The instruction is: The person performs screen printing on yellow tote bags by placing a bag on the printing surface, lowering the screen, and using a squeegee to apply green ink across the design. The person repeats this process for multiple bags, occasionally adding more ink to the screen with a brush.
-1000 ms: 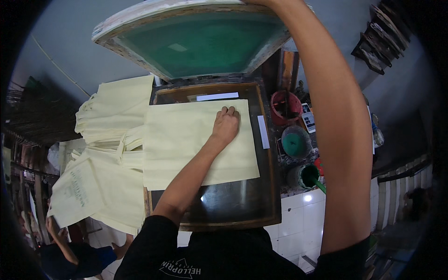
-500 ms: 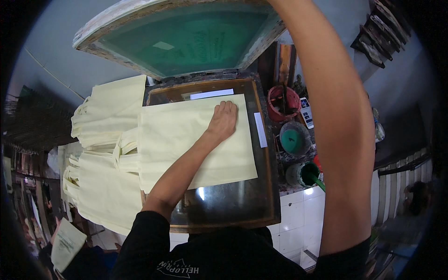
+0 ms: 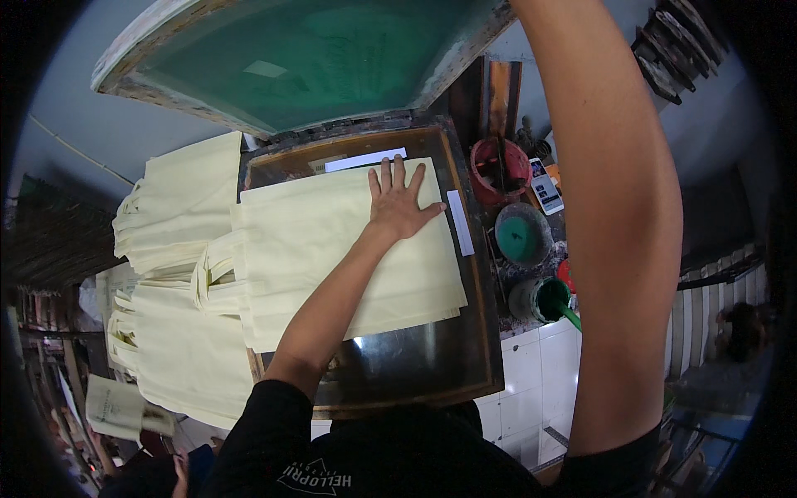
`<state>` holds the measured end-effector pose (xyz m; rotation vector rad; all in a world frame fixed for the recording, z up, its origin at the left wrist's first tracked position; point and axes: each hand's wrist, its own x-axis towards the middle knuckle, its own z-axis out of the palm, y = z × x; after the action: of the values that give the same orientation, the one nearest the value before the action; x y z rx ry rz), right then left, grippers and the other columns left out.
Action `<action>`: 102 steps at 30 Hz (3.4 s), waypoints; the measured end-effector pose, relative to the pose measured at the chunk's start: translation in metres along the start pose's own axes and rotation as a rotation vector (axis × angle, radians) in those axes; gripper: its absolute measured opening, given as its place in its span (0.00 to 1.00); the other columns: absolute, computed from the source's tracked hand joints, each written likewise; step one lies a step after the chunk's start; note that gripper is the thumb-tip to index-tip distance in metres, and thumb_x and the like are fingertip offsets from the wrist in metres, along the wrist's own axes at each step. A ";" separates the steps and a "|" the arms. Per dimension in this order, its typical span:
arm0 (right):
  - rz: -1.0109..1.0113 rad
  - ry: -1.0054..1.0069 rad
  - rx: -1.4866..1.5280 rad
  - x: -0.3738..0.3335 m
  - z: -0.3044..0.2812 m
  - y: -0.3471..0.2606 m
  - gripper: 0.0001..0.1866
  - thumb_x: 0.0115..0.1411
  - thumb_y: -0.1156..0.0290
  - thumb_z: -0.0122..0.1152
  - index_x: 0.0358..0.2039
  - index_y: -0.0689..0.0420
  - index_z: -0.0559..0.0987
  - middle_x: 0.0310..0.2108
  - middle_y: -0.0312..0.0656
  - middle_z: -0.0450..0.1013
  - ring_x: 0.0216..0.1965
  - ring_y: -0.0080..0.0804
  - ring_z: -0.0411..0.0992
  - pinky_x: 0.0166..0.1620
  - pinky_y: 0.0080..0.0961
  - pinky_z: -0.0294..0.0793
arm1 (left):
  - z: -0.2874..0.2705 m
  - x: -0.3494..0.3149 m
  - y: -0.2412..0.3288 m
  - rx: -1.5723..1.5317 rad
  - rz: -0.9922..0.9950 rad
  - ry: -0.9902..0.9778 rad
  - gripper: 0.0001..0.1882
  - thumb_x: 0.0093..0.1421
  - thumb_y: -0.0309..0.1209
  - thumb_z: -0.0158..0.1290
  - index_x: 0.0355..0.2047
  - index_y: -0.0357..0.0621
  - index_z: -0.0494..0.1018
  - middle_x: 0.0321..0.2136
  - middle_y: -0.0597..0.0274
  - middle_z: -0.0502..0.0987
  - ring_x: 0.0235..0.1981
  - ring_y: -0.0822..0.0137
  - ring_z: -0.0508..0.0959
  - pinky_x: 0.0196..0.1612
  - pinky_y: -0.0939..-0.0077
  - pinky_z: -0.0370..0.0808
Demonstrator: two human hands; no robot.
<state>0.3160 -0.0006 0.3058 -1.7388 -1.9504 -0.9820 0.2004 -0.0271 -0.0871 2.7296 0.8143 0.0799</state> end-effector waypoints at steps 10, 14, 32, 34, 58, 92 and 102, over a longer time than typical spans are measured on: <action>0.035 0.042 -0.094 0.005 0.006 -0.005 0.13 0.56 0.72 0.55 0.28 0.68 0.85 0.33 0.65 0.79 0.36 0.60 0.80 0.43 0.46 0.79 | -0.005 -0.001 0.020 -0.022 -0.209 -0.048 0.55 0.58 0.71 0.49 0.75 0.51 0.48 0.75 0.39 0.40 0.75 0.36 0.34 0.70 0.29 0.31; -0.278 -0.024 -0.558 0.010 0.010 0.000 0.12 0.55 0.73 0.56 0.29 0.63 0.87 0.33 0.56 0.81 0.34 0.51 0.82 0.41 0.42 0.81 | -0.008 0.000 0.022 -0.026 -0.229 -0.075 0.56 0.57 0.72 0.49 0.75 0.52 0.48 0.75 0.41 0.40 0.75 0.36 0.32 0.70 0.28 0.30; 0.319 -0.002 0.432 -0.035 -0.031 -0.049 0.13 0.59 0.76 0.54 0.36 0.70 0.84 0.32 0.65 0.79 0.36 0.54 0.80 0.44 0.41 0.79 | -0.031 0.000 0.013 -0.149 -0.228 0.059 0.55 0.58 0.68 0.52 0.75 0.47 0.47 0.74 0.42 0.45 0.75 0.37 0.39 0.71 0.31 0.38; 0.375 -0.059 0.463 -0.058 -0.052 -0.071 0.13 0.61 0.74 0.55 0.37 0.71 0.83 0.32 0.64 0.78 0.35 0.53 0.80 0.44 0.42 0.78 | -0.049 -0.018 0.002 -0.484 -0.073 0.293 0.50 0.62 0.62 0.52 0.73 0.43 0.51 0.70 0.40 0.55 0.71 0.39 0.51 0.70 0.38 0.49; 0.410 -0.036 0.589 -0.259 0.058 -0.156 0.09 0.61 0.69 0.65 0.38 0.61 0.79 0.33 0.52 0.77 0.36 0.55 0.76 0.39 0.43 0.73 | -0.025 -0.346 -0.046 -2.038 -0.715 -0.010 0.15 0.67 0.31 0.54 0.45 0.27 0.76 0.43 0.41 0.82 0.39 0.57 0.85 0.48 0.64 0.83; 0.278 -0.395 0.301 -0.221 0.217 -0.133 0.30 0.57 0.39 0.63 0.29 0.59 0.78 0.28 0.53 0.79 0.32 0.55 0.78 0.34 0.49 0.74 | -0.131 -0.041 -0.176 -0.244 0.083 0.274 0.12 0.60 0.34 0.60 0.39 0.39 0.82 0.32 0.41 0.81 0.38 0.42 0.81 0.43 0.51 0.76; 0.260 -0.365 0.338 -0.263 0.168 -0.173 0.28 0.57 0.41 0.66 0.25 0.58 0.74 0.23 0.50 0.76 0.28 0.52 0.77 0.29 0.47 0.72 | -0.115 -0.115 -0.147 -0.218 0.108 0.313 0.12 0.61 0.36 0.60 0.40 0.41 0.82 0.31 0.45 0.81 0.34 0.44 0.80 0.39 0.54 0.75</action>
<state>0.2290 -0.0759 -0.0322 -1.9978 -1.8865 -0.2395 0.0104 0.0573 -0.0166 2.5842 0.6883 0.5951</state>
